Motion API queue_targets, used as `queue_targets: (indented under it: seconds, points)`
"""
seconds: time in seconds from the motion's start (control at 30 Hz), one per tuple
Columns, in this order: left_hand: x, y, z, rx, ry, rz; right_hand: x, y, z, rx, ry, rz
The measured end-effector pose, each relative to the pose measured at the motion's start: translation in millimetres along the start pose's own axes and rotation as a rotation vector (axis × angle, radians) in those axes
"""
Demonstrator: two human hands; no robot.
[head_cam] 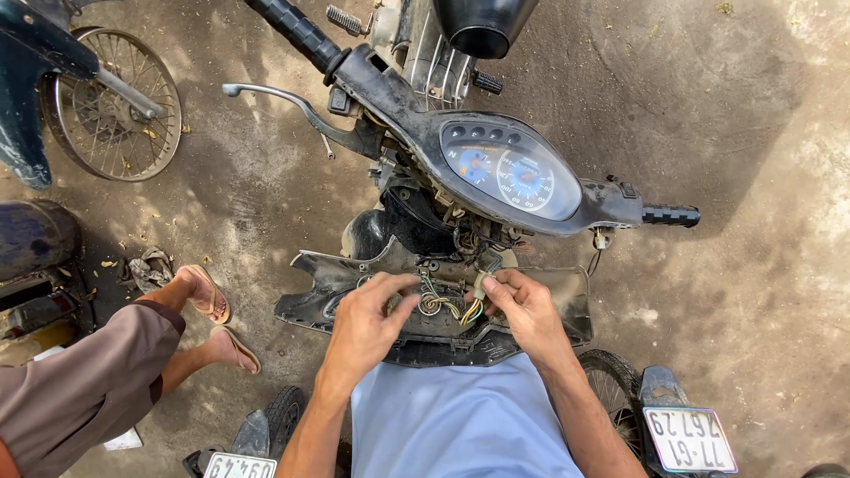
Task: The person works on the exposed wiring harness beneath the motorcycle's dashboard, separating and reconnecting wire connectors by hand. The hands manipulate the wires and plastic connectors to join them together.
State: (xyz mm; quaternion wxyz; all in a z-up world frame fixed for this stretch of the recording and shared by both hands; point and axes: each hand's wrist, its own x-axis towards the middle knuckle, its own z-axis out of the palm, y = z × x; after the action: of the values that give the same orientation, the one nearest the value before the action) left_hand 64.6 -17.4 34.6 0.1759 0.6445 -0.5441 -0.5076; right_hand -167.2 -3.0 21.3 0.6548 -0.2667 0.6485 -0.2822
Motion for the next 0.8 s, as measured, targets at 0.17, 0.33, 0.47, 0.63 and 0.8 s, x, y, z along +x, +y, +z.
queue_targets:
  seconds: [0.17,0.33,0.47,0.63,0.8]
  points:
    - [-10,-23,27,0.519,-0.122,0.223,-2,9,-7,-0.322,-0.042,0.0]
    - [2,-60,50,0.893,-0.255,0.46,-41,5,-26,-1.16,-0.257,-0.201]
    - [11,-58,63,1.101,-0.307,0.671,-59,45,-45,-1.37,-0.379,-0.494]
    - [14,-56,60,1.152,-0.466,0.741,-57,64,-61,-1.446,-0.382,-0.707]
    - [15,-48,59,1.247,-0.539,0.746,-56,68,-68,-1.519,-0.418,-0.763]
